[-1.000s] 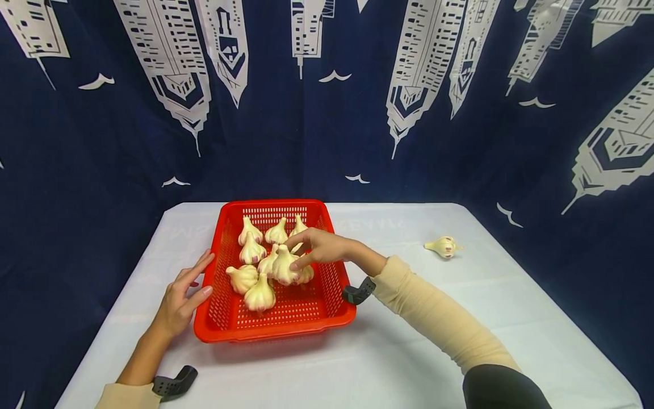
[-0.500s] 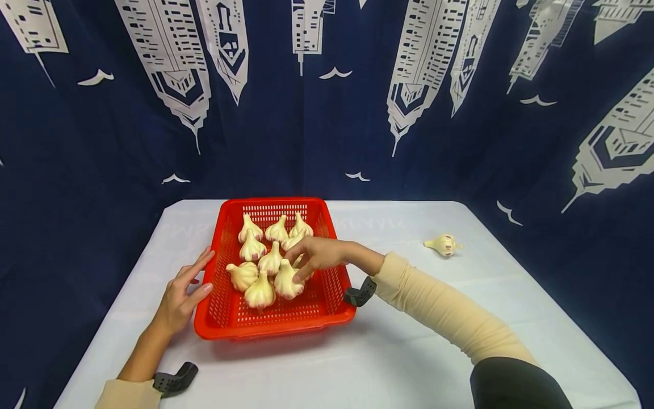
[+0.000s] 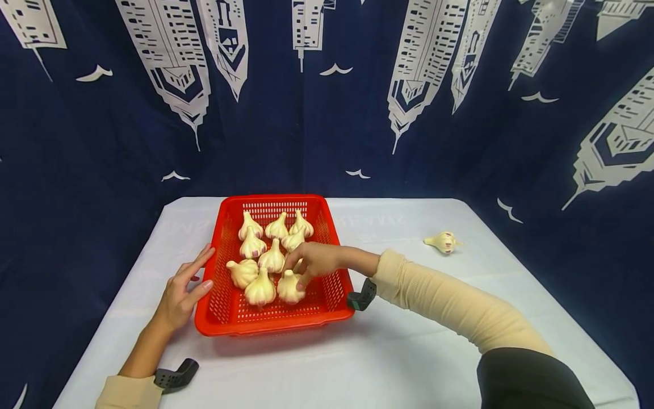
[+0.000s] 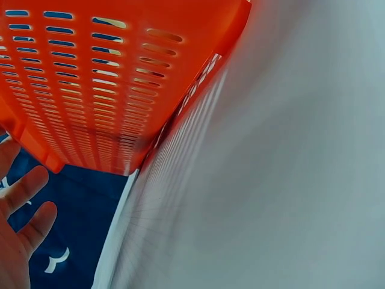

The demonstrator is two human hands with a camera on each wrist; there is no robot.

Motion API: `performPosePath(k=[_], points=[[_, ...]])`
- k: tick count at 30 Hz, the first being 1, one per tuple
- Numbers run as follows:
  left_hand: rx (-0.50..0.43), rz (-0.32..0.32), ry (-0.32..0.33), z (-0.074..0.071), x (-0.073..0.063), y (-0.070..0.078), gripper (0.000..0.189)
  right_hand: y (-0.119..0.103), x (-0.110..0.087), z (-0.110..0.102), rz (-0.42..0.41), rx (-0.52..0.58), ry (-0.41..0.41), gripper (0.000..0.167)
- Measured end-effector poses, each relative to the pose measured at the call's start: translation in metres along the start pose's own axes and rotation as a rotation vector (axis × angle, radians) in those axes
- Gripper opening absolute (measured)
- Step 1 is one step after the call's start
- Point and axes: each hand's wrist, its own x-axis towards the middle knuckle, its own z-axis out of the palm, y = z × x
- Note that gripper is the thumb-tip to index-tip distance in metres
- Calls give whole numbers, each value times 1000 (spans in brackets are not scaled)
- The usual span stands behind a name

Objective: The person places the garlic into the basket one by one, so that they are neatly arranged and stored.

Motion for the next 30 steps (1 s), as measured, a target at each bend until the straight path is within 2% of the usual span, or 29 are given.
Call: performPosePath(k=[5,18,25,30], points=[[0,1,-4,0,0,-1,62,0,4,5,-3,-53,-30,38],[-20,23,6,0,1,-2,62,2,7,8,16,-51,-78,36],[-29,24,6,-1,2,-2,62,2,10,8,18,-71,-43,37],[-32,25,6,-1,1,-2,62,4,13,11,19,-58,-52,33]])
